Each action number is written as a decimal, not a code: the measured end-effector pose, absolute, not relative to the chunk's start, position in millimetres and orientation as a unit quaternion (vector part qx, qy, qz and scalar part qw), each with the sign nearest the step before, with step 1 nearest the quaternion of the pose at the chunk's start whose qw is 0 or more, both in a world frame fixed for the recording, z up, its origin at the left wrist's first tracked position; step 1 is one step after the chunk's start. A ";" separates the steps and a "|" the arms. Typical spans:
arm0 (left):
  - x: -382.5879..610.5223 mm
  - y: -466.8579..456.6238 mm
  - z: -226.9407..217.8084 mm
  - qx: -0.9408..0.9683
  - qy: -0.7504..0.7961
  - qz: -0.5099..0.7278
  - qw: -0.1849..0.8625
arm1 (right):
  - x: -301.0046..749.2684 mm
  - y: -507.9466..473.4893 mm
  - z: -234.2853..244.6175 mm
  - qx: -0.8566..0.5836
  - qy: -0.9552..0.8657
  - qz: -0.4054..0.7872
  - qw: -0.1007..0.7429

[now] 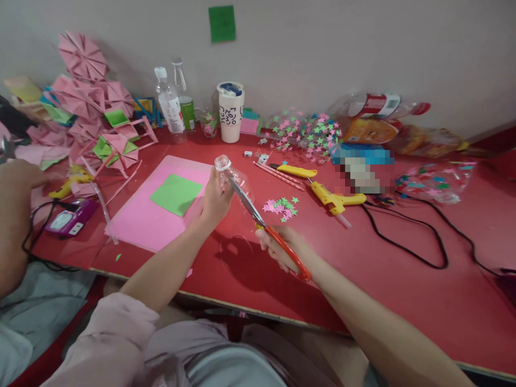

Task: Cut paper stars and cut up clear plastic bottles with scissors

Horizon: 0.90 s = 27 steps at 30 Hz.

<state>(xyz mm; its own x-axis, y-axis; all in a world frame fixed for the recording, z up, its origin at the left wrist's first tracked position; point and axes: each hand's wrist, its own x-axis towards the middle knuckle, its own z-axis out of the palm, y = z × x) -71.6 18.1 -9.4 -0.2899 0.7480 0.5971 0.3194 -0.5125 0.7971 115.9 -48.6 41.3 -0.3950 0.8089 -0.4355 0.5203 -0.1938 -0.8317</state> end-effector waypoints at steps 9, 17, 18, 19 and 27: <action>-72.3 16.2 -9.7 0.574 0.472 0.647 0.171 | 116.2 -46.3 40.7 -0.521 -0.621 0.571 0.131; -72.9 15.5 -10.0 0.583 0.497 0.623 0.161 | 119.6 -44.1 41.3 -0.515 -0.633 0.564 0.125; -73.0 15.6 -10.2 0.584 0.497 0.621 0.161 | 119.7 -43.5 41.2 -0.516 -0.633 0.564 0.121; -73.1 15.7 -10.4 0.585 0.498 0.619 0.161 | 119.6 -43.0 41.1 -0.517 -0.632 0.564 0.119; -74.0 15.8 -12.0 0.599 0.497 0.614 0.134 | 117.4 -46.7 39.6 -0.545 -0.606 0.566 0.122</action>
<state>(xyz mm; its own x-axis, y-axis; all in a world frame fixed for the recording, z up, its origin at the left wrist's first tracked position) -74.0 15.8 -12.0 -0.2469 0.7593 0.6020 0.4301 -0.4709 0.7703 117.4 -46.7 39.6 -0.3755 0.7990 -0.4696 0.5234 -0.2353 -0.8189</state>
